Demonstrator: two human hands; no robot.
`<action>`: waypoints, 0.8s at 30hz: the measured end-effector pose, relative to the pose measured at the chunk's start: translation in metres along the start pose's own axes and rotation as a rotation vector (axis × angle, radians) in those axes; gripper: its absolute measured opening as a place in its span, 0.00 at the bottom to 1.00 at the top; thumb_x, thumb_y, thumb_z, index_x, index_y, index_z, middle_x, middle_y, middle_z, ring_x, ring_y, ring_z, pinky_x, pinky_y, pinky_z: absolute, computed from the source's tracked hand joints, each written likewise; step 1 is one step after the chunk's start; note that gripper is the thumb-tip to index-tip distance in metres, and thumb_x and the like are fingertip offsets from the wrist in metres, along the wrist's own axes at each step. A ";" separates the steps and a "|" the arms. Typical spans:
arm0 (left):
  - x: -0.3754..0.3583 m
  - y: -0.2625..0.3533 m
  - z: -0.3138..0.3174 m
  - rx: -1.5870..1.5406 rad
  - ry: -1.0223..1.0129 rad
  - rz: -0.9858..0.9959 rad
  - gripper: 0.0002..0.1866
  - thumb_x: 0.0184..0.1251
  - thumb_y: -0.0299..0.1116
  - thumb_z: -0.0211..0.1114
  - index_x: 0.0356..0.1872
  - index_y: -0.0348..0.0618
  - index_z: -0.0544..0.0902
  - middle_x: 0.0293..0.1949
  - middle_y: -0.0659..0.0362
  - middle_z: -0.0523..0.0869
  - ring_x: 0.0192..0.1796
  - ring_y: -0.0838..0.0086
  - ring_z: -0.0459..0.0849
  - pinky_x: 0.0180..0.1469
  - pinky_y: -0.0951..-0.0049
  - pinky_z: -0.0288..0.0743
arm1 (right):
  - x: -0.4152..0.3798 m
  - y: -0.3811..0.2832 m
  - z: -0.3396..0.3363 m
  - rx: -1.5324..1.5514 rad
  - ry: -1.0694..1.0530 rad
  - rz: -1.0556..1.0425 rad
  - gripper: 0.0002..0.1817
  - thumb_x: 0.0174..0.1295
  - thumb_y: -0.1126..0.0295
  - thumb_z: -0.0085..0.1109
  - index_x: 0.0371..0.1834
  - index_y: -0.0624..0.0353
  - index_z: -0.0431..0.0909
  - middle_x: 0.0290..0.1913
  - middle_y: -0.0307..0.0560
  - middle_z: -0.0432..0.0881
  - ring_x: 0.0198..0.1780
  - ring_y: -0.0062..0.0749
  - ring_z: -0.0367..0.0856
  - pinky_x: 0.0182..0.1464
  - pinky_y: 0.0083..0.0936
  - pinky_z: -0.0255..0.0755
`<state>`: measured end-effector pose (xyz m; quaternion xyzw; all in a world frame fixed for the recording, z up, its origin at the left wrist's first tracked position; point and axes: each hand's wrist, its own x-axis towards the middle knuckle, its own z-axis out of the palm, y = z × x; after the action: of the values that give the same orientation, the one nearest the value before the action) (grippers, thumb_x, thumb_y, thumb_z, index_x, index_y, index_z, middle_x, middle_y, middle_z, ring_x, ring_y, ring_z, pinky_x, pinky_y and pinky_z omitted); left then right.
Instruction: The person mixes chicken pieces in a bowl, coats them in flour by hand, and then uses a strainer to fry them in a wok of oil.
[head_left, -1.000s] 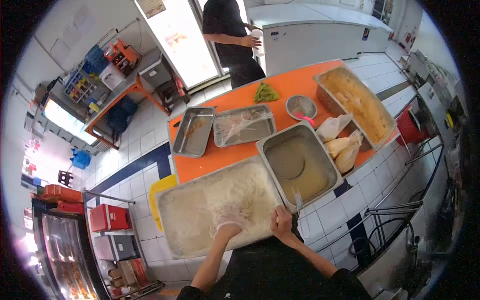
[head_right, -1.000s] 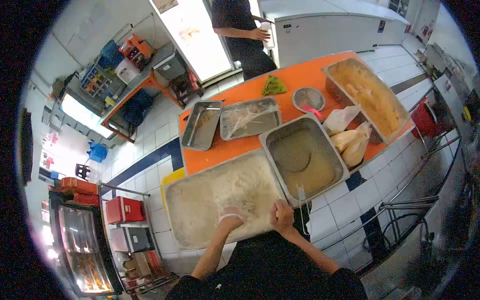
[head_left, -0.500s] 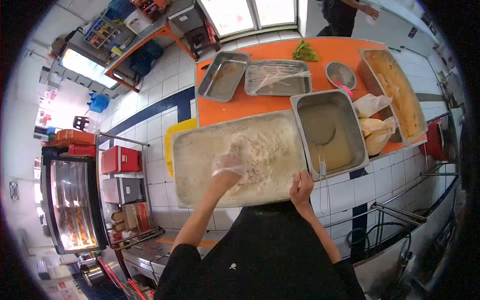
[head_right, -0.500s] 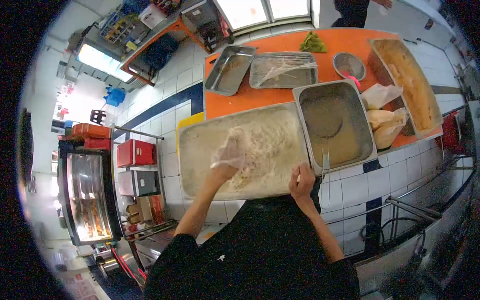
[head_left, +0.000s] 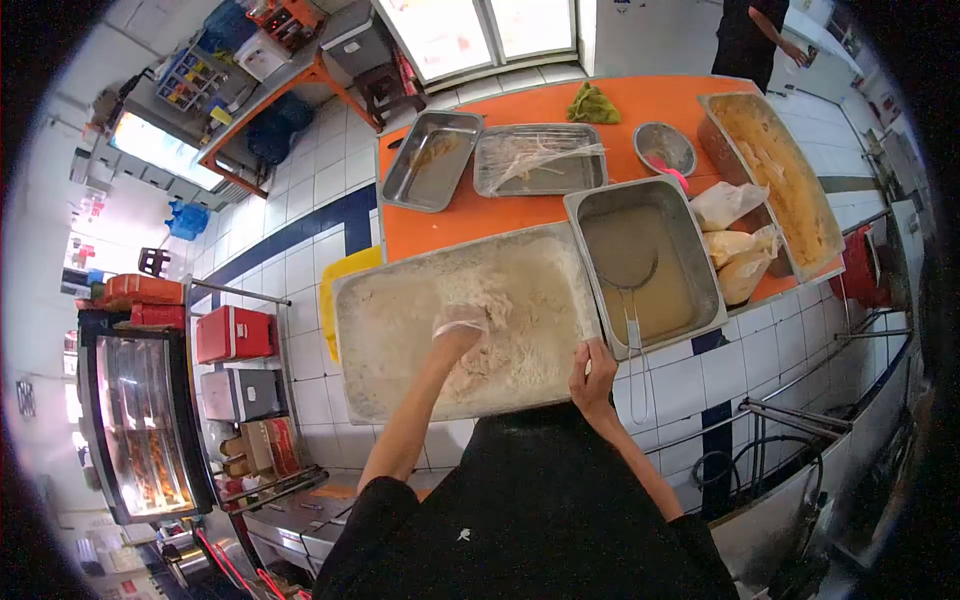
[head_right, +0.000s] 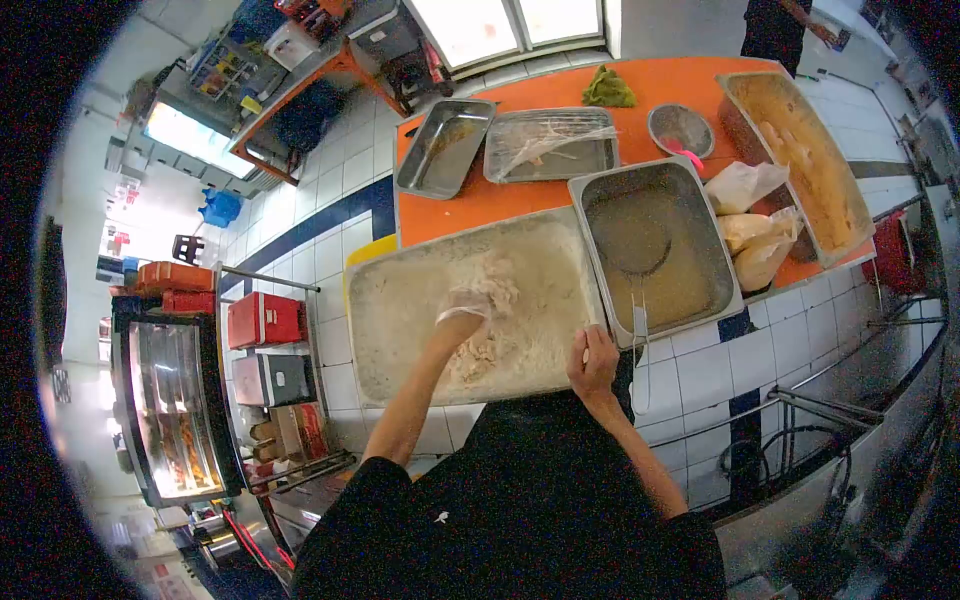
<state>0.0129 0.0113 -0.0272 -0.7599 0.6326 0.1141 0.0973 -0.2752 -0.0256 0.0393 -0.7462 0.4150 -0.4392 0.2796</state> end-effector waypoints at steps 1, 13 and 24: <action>-0.012 -0.002 -0.012 0.003 -0.007 0.009 0.11 0.58 0.35 0.58 0.30 0.44 0.88 0.32 0.51 0.87 0.40 0.53 0.86 0.46 0.55 0.77 | -0.002 -0.001 -0.001 -0.014 0.003 0.012 0.11 0.66 0.73 0.48 0.25 0.65 0.67 0.25 0.53 0.67 0.26 0.50 0.70 0.29 0.40 0.64; -0.102 0.035 -0.091 -0.384 0.295 -0.044 0.23 0.60 0.49 0.61 0.51 0.45 0.81 0.33 0.50 0.87 0.42 0.54 0.84 0.43 0.55 0.77 | -0.006 0.006 0.002 -0.008 -0.005 0.040 0.12 0.67 0.71 0.49 0.25 0.65 0.66 0.25 0.54 0.67 0.25 0.50 0.70 0.27 0.40 0.64; -0.003 0.005 -0.030 -0.263 0.125 -0.137 0.21 0.64 0.49 0.57 0.39 0.40 0.85 0.40 0.42 0.86 0.42 0.50 0.86 0.40 0.53 0.78 | 0.001 0.001 0.000 0.009 -0.013 0.020 0.12 0.68 0.72 0.48 0.26 0.64 0.67 0.25 0.54 0.68 0.27 0.49 0.70 0.30 0.39 0.64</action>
<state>0.0087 0.0044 0.0022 -0.8131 0.5636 0.1412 -0.0350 -0.2756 -0.0273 0.0393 -0.7435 0.4185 -0.4335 0.2901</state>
